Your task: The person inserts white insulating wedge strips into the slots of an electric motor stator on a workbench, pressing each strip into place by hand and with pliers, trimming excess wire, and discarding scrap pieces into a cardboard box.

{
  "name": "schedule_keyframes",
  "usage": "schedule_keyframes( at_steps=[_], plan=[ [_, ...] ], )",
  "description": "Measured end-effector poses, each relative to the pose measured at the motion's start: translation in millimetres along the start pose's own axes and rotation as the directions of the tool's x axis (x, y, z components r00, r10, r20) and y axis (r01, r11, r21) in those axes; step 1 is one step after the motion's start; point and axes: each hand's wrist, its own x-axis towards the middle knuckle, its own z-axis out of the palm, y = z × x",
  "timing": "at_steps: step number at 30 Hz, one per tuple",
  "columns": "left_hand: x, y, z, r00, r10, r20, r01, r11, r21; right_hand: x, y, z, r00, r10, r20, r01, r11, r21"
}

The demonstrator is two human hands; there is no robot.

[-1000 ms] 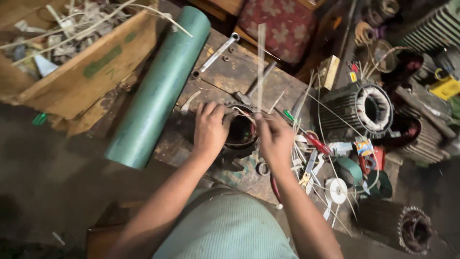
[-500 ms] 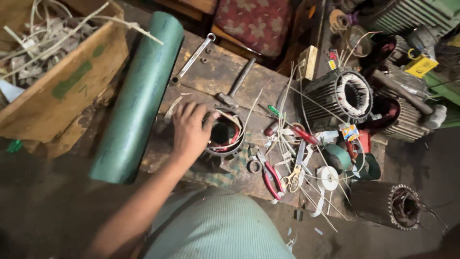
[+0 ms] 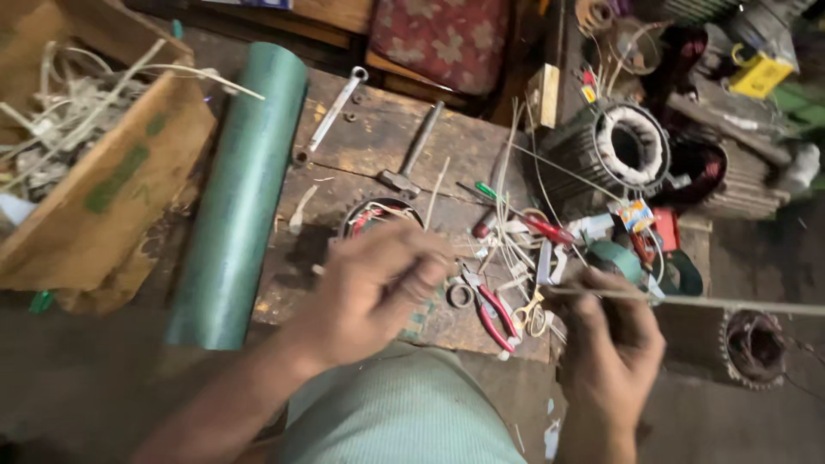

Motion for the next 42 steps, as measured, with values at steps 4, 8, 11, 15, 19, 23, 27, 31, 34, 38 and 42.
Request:
schedule_keyframes(
  at_steps=[4,8,11,15,19,23,27,31,34,38,42],
  plan=[
    [-21.9,-20.2,31.8,0.99,-0.13,0.059,0.116,0.973,0.2,-1.4,6.6,17.5,0.997,0.072,-0.028,-0.07,0.997,0.043],
    [-39.6,-28.5,40.0,0.983,-0.176,0.053,0.165,0.973,0.161,-5.7,11.0,24.0,0.989,0.072,0.128,-0.097,0.975,0.198],
    [-41.0,-31.2,41.5,0.985,-0.168,0.044,0.16,0.976,0.146,-7.5,10.7,25.8,0.988,0.122,0.093,-0.138,0.971,0.195],
    [-37.0,-32.0,44.0,0.981,-0.184,0.055,0.175,0.975,0.136,-7.7,9.4,27.7,0.987,0.124,0.099,-0.141,0.974,0.179],
    [-34.2,-31.0,45.2,0.986,-0.158,0.061,0.148,0.979,0.14,-7.5,10.2,29.5,0.987,0.126,0.102,-0.141,0.979,0.149],
    [-29.7,-30.4,45.5,0.985,-0.157,0.071,0.146,0.98,0.133,-5.9,10.3,29.5,0.99,0.084,0.109,-0.103,0.978,0.183],
    [-28.7,-31.0,47.1,0.985,-0.157,0.077,0.146,0.981,0.128,-4.3,7.0,27.9,0.993,0.078,0.094,-0.095,0.977,0.192],
    [-31.7,-34.9,50.6,0.992,-0.107,0.067,0.096,0.984,0.148,-6.9,4.3,27.7,0.994,0.082,0.072,-0.088,0.993,0.085],
    [-28.5,-36.7,58.4,0.979,-0.155,0.133,0.137,0.981,0.136,-8.7,2.1,26.6,0.985,0.084,0.15,-0.072,0.994,-0.086],
    [-19.6,-26.0,66.1,0.918,-0.254,0.306,0.295,0.951,-0.095,-5.2,-5.4,19.5,0.913,0.062,0.403,0.025,0.978,-0.207],
    [-8.8,-26.1,59.5,0.886,-0.176,0.429,0.3,0.923,-0.24,3.6,-16.2,8.3,0.934,0.016,0.357,0.12,0.927,-0.356]
  ],
)
